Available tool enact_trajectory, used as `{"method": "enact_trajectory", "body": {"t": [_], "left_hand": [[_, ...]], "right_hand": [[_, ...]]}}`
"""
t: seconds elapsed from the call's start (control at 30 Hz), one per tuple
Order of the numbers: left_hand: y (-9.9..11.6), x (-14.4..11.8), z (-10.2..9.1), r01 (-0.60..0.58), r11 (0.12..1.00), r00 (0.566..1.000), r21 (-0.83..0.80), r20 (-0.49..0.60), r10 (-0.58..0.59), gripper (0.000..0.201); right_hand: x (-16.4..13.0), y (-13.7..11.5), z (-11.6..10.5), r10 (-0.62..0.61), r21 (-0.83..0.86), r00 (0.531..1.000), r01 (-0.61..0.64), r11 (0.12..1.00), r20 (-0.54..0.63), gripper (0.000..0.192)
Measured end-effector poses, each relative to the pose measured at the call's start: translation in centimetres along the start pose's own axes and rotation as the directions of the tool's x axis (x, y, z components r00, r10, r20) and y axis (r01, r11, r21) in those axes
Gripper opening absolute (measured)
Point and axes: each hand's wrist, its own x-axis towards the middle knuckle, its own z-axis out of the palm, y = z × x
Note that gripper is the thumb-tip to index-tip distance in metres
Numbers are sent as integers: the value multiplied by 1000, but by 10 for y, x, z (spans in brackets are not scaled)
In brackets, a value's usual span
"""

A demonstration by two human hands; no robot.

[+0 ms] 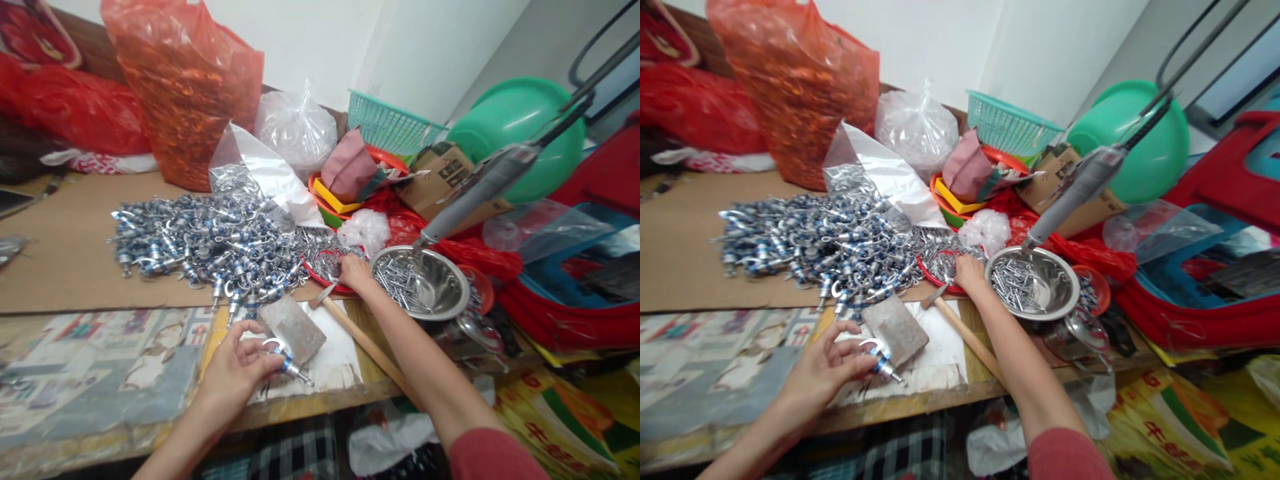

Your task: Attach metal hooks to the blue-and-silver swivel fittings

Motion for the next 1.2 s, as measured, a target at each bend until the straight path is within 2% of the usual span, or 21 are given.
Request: {"method": "enact_trajectory", "body": {"t": [0.13,0.23,0.27,0.33,0.4,0.43,0.5,0.73,0.83,1.0,1.1,1.2], "left_hand": [[1,6,-4,1,1000,998,24,57,-3,47],[0,8,-6,22,999,995,23,93,-24,46],[0,9,-7,28,999,994,23,101,-30,46],[0,9,-8,28,999,994,24,107,-31,45],[0,9,-8,20,1000,994,23,107,-23,46],[0,9,-8,17,1000,994,21,105,-19,46],[1,9,-8,15,1000,995,19,99,-16,47],[2,9,-7,18,1000,995,3,99,-18,46],[0,10,-9,1,1000,993,-6,117,-1,45],[-1,10,-10,-11,1000,992,-13,125,13,45],[-1,11,-11,-5,1000,991,-15,136,7,45],[-2,14,-12,-4,1000,989,-1,145,4,47]], "right_hand": [[-13,2,-11,-35,144,997,45,989,-70,21],[-51,-17,-18,-96,294,990,123,948,-103,24],[-67,-26,-20,-138,354,984,170,920,-114,24],[-101,-45,-23,-306,586,934,354,729,-184,17],[-128,-60,-24,-424,627,878,463,627,-224,15],[-138,-65,-24,-457,616,861,487,619,-222,15],[-149,-71,-23,-477,592,858,489,640,-193,16],[-145,-80,-16,-412,590,905,390,707,-104,12],[-138,-81,-13,-421,632,906,351,691,-43,11],[-134,-82,-5,-403,680,908,367,635,-113,8],[-133,-84,-1,-393,647,910,378,662,-130,9],[-131,-84,1,-433,596,894,409,691,-111,11]]}}
